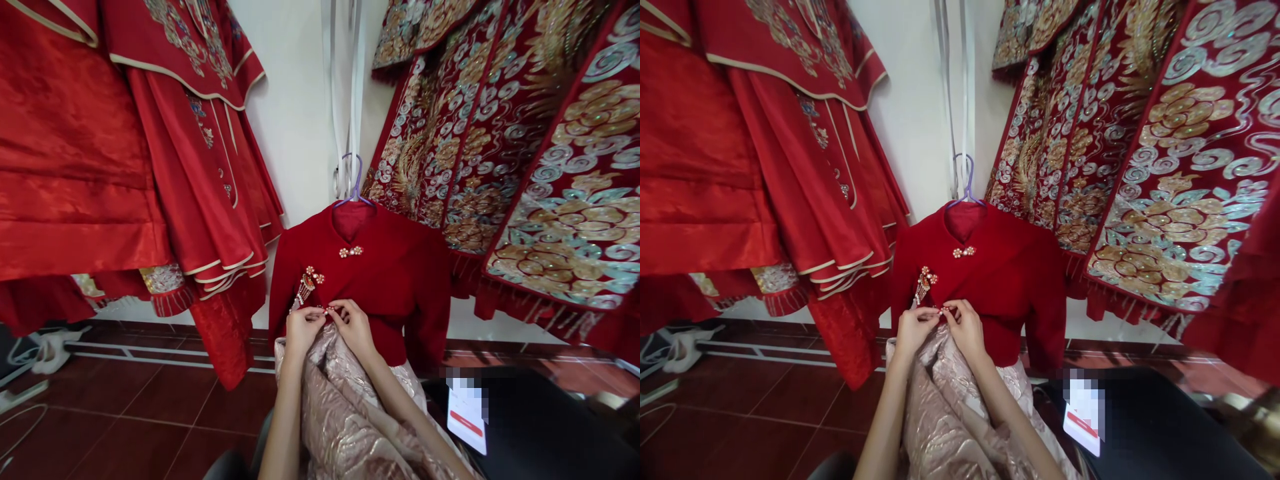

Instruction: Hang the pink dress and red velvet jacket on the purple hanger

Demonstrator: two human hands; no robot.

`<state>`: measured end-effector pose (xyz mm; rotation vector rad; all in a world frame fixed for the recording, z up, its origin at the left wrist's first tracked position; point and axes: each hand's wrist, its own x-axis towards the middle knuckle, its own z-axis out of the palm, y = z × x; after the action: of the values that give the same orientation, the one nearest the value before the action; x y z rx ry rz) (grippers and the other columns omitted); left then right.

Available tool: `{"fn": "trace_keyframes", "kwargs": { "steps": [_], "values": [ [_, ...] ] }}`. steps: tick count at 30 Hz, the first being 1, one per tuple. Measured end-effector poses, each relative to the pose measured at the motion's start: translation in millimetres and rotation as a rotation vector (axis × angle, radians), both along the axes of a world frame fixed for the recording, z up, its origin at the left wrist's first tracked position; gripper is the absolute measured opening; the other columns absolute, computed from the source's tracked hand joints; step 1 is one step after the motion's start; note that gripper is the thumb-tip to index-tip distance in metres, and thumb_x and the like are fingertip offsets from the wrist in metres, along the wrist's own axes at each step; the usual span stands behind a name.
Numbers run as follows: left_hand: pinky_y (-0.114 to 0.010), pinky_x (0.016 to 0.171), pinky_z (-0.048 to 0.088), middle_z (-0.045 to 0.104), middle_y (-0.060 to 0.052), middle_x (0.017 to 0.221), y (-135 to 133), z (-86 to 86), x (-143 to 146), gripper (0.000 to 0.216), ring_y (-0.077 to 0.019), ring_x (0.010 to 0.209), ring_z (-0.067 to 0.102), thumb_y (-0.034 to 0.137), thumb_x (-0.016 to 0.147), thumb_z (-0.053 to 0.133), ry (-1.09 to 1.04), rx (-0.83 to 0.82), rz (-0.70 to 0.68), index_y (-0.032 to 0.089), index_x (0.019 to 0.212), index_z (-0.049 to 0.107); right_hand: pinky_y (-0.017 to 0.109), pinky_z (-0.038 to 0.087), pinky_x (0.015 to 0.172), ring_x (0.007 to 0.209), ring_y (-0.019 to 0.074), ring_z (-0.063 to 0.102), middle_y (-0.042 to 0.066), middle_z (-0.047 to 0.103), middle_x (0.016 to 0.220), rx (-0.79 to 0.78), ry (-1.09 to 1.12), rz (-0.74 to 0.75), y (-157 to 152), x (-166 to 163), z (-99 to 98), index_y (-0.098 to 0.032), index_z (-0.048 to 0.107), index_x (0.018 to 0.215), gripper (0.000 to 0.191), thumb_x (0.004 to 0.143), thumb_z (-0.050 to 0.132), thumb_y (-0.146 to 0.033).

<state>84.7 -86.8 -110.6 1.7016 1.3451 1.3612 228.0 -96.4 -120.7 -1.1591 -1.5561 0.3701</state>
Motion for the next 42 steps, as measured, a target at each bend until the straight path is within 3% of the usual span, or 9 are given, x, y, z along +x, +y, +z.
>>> {"fn": "trace_keyframes", "kwargs": {
  "steps": [7, 11, 14, 18, 21, 24, 30, 36, 42],
  "values": [
    [-0.023, 0.065, 0.054, 0.07, -0.005, 0.08, -2.6, 6.8, -2.4, 0.021, -0.0125, 0.068, 0.065, 0.017, 0.069, 0.066, -0.054, 0.043, -0.003, 0.013, 0.09, 0.065, 0.028, 0.048, 0.061, 0.066, 0.0147, 0.055, 0.007, 0.062, 0.09, 0.009, 0.106, -0.007, -2.2, -1.2, 8.2, -0.019, 0.066, 0.097, 0.023, 0.083, 0.057, -0.036],
    [-0.019, 0.058, 0.051, 0.065, -0.003, 0.081, -11.7, 26.0, -14.0, 0.025, -0.0091, 0.063, 0.059, 0.028, 0.076, 0.063, -0.193, 0.148, 0.164, 0.015, 0.097, 0.063, 0.025, 0.05, 0.059, 0.072, 0.0146, 0.057, 0.008, 0.063, 0.095, 0.031, 0.312, -0.008, -15.3, 21.9, 40.8, -0.019, 0.065, 0.098, 0.026, 0.083, 0.056, -0.038],
    [-0.019, 0.055, 0.051, 0.06, 0.0, 0.074, -17.6, 39.0, -25.4, 0.03, -0.0085, 0.06, 0.056, 0.036, 0.076, 0.064, -0.358, 0.238, 0.244, 0.015, 0.097, 0.062, 0.023, 0.049, 0.053, 0.065, 0.0127, 0.055, 0.005, 0.062, 0.084, 0.061, 0.438, -0.044, -30.8, 46.6, 67.9, -0.018, 0.065, 0.094, 0.026, 0.081, 0.059, -0.039],
    [-0.018, 0.053, 0.05, 0.06, 0.0, 0.072, -19.8, 43.4, -31.5, 0.027, -0.0081, 0.058, 0.055, 0.036, 0.076, 0.063, -0.387, 0.236, 0.247, 0.015, 0.092, 0.063, 0.021, 0.047, 0.049, 0.058, 0.0104, 0.053, 0.002, 0.059, 0.073, 0.071, 0.542, -0.077, -41.0, 58.7, 81.3, -0.017, 0.063, 0.09, 0.023, 0.078, 0.062, -0.037],
    [-0.019, 0.054, 0.052, 0.065, -0.003, 0.077, -17.2, 35.5, -25.8, 0.022, -0.0101, 0.062, 0.059, 0.034, 0.075, 0.063, -0.244, 0.086, 0.088, 0.014, 0.084, 0.065, 0.022, 0.048, 0.05, 0.063, 0.0127, 0.057, 0.003, 0.061, 0.077, -0.037, 0.47, 0.091, -35.2, 44.3, 68.6, -0.018, 0.062, 0.095, 0.024, 0.08, 0.059, -0.037],
    [-0.021, 0.048, 0.053, 0.068, -0.007, 0.087, -12.0, 22.2, -15.8, 0.025, -0.0127, 0.065, 0.063, 0.033, 0.074, 0.064, -0.14, -0.106, -0.084, 0.015, 0.091, 0.066, 0.027, 0.054, 0.062, 0.078, 0.0158, 0.061, 0.007, 0.062, 0.096, -0.12, 0.293, 0.268, -22.3, 19.3, 42.2, -0.021, 0.061, 0.103, 0.026, 0.082, 0.056, -0.035],
    [-0.018, 0.043, 0.052, 0.069, -0.009, 0.089, -3.6, 4.3, -6.1, 0.02, -0.0136, 0.067, 0.065, 0.026, 0.074, 0.065, -0.042, -0.065, -0.085, 0.013, 0.088, 0.067, 0.032, 0.053, 0.072, 0.082, 0.0177, 0.059, 0.008, 0.058, 0.093, -0.013, 0.076, 0.109, 0.5, -4.5, -2.8, -0.017, 0.058, 0.103, 0.023, 0.083, 0.053, -0.026],
    [-0.02, 0.041, 0.052, 0.069, -0.007, 0.081, -2.8, 1.3, -5.8, 0.017, -0.014, 0.061, 0.065, 0.028, 0.076, 0.063, 0.014, -0.03, -0.05, 0.014, 0.086, 0.067, 0.031, 0.052, 0.072, 0.082, 0.0168, 0.058, 0.008, 0.056, 0.094, -0.022, 0.052, 0.146, 1.1, 0.2, -4.3, -0.017, 0.058, 0.104, 0.022, 0.084, 0.052, -0.026],
    [-0.02, 0.05, 0.052, 0.07, -0.007, 0.085, -0.4, -1.7, -6.2, 0.019, -0.0146, 0.067, 0.067, 0.034, 0.076, 0.065, 0.076, 0.054, -0.028, 0.016, 0.083, 0.066, 0.031, 0.052, 0.071, 0.08, 0.0167, 0.058, 0.007, 0.057, 0.093, -0.017, 0.056, 0.138, -1.8, -1.6, -0.5, -0.018, 0.059, 0.102, 0.021, 0.083, 0.052, -0.024]
  ]
}}
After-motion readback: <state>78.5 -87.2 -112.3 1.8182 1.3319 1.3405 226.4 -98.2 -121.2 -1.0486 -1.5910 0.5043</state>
